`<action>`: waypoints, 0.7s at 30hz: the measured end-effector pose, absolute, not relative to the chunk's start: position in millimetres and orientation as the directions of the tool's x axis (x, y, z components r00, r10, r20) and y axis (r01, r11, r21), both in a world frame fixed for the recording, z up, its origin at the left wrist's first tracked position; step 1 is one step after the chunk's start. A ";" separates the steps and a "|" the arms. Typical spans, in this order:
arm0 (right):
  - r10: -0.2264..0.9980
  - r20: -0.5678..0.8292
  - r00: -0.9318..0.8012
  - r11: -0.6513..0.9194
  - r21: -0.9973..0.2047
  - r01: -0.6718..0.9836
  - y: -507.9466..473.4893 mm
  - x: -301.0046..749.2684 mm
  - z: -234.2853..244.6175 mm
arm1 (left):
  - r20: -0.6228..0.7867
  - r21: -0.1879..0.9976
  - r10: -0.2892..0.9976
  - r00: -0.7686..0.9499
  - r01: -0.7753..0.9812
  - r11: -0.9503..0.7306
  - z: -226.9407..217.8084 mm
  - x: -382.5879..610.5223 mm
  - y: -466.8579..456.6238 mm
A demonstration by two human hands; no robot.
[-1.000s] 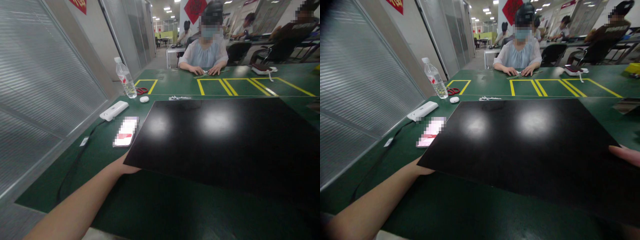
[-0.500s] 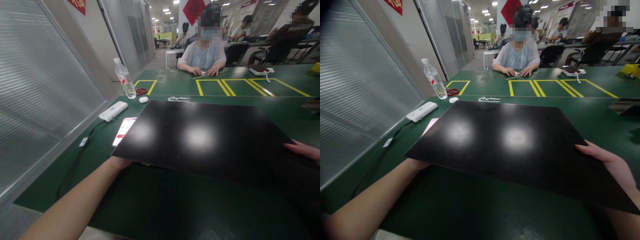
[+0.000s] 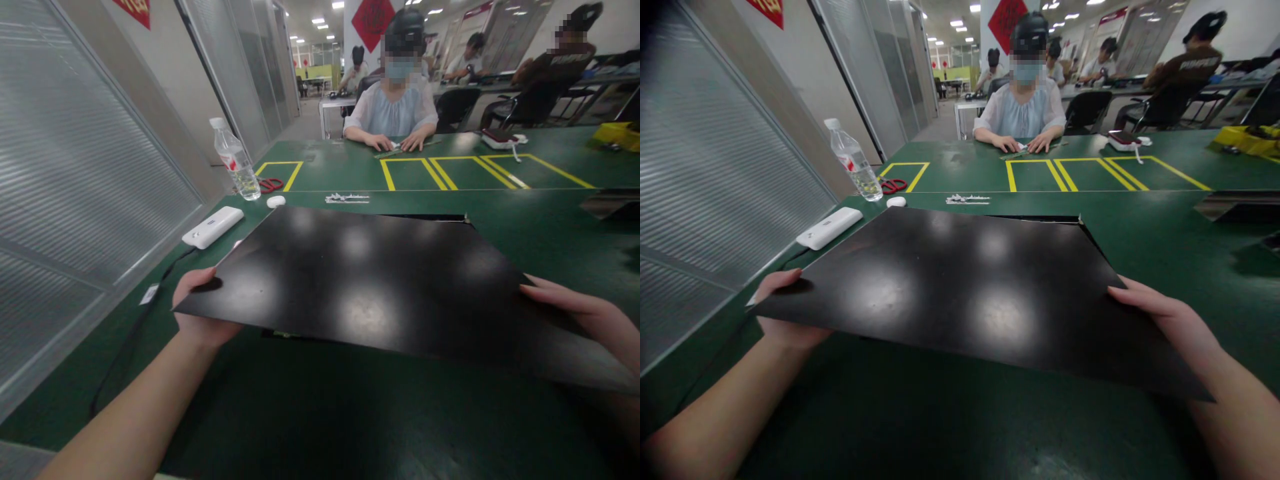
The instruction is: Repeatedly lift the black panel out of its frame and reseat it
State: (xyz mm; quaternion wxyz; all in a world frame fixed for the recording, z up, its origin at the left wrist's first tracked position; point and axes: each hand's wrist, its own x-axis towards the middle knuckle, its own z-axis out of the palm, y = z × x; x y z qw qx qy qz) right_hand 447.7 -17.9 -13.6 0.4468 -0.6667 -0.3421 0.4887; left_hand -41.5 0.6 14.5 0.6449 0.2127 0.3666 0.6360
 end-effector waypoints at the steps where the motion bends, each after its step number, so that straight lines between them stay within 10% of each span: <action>1: 0.865 -0.426 0.266 -0.428 -0.902 -0.055 -18.9 443.8 -10.9 | -0.195 0.739 0.979 -0.068 -0.667 0.100 15.7 -40.6 0.6; 8: 0.792 -0.522 0.317 -0.447 -0.849 -0.282 -11.0 419.0 8.3 | -0.213 0.760 0.964 -0.158 -0.647 0.062 20.8 -32.8 0.1; 21: 0.779 -0.203 0.593 -0.264 -0.964 0.017 -4.7 437.8 -3.6 | -0.192 0.892 0.977 0.089 -0.400 0.212 2.8 -18.4 -5.9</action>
